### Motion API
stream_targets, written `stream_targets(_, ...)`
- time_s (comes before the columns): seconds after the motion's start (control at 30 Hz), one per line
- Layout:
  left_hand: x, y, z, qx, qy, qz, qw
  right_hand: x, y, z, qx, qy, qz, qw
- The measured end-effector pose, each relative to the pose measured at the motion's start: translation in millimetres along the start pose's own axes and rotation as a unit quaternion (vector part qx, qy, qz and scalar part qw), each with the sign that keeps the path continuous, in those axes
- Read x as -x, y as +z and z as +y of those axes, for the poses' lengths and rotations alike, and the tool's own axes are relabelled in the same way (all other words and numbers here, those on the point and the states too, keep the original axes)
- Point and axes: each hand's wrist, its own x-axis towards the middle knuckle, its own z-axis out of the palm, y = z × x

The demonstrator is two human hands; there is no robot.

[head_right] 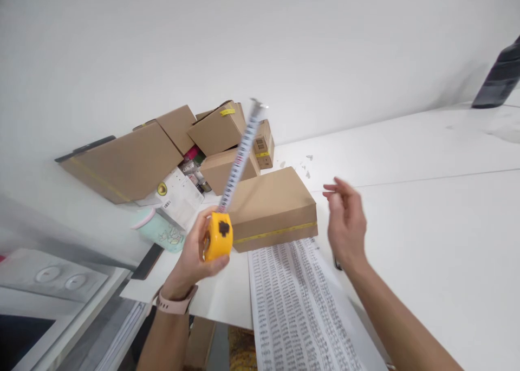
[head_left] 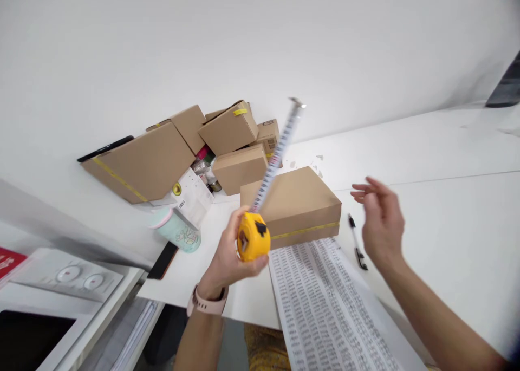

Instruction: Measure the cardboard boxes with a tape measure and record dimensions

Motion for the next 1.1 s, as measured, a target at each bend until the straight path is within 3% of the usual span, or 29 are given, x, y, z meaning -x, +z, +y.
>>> stream_targets(0.07, 0, 1.8, 15, -0.054, -0.001, -0.123, 0.991, -22, -13, -15, -0.096, 0.053, -0.038, 0.993)
stream_targets(0.13, -2, 6.4, 22, -0.089, -0.002, -0.199, 0.976, -39, -24, -29, -0.143, 0.057, -0.091, 0.984)
stream_targets(0.27, -11, 9.3, 23, -0.112, -0.006, -0.25, 0.962, -53, -35, -44, -0.144, 0.052, -0.133, 0.979)
stream_targets(0.4, -21, 0.2, 25, -0.143, -0.007, -0.253, 0.957, -60, -29, -38, -0.157, 0.102, -0.127, 0.974)
stream_targets(0.53, -40, -6.1, 26, -0.126, -0.031, -0.22, 0.967, -59, -7, -32, -0.16, 0.133, -0.184, 0.961)
stream_targets(0.63, -62, -6.2, 20, -0.099, -0.026, -0.177, 0.979, -53, 15, -31, -0.112, 0.096, -0.244, 0.959)
stream_targets(0.73, -85, -4.6, 7, -0.089, 0.005, -0.126, 0.988, -49, 36, -24, -0.024, 0.01, -0.282, 0.959)
stream_targets(0.8, -98, -3.4, -4, -0.07, -0.012, -0.109, 0.991, -50, 48, -15, 0.045, -0.045, -0.307, 0.95)
stream_targets(0.93, -117, -3.6, -22, -0.032, -0.082, -0.128, 0.988, -62, 63, 2, 0.159, -0.063, -0.367, 0.914)
stream_targets(1.1, -132, -7.7, -23, -0.011, -0.101, -0.213, 0.972, -79, 70, 14, 0.208, -0.044, -0.437, 0.874)
